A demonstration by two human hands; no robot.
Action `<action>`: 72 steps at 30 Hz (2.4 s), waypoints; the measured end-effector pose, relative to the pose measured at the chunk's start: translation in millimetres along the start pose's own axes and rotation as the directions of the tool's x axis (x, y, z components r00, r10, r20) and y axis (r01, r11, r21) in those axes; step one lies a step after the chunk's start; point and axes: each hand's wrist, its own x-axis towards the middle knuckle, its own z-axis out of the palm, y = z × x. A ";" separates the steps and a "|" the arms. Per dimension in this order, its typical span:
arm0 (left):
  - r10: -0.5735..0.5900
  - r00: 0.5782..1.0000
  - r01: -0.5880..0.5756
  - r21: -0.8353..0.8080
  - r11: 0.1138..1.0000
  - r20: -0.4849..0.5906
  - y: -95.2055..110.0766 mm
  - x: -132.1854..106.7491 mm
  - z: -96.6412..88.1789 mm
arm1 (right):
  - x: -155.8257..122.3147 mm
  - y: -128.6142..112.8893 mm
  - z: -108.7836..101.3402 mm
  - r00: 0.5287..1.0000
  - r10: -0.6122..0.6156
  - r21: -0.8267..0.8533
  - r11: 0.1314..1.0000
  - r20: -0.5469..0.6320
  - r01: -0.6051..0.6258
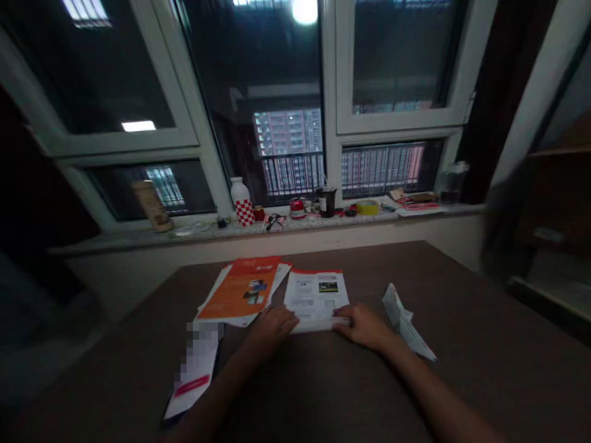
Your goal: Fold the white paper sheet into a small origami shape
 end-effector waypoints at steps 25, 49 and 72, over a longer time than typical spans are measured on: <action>-0.124 0.982 0.143 0.130 0.981 -0.144 3.7 3.1 14.4 | 10.4 4.8 23.2 0.955 -0.108 -0.166 0.984 -0.277 0.063; -0.004 1.000 0.005 -0.081 0.997 0.008 16.6 -0.1 2.1 | 11.6 8.5 23.4 0.976 -0.153 -0.388 0.918 -0.157 0.081; -0.034 0.999 0.033 -0.043 0.999 -0.029 15.5 0.5 -0.7 | 13.5 22.2 26.5 0.982 0.018 -0.263 0.963 -0.186 -0.067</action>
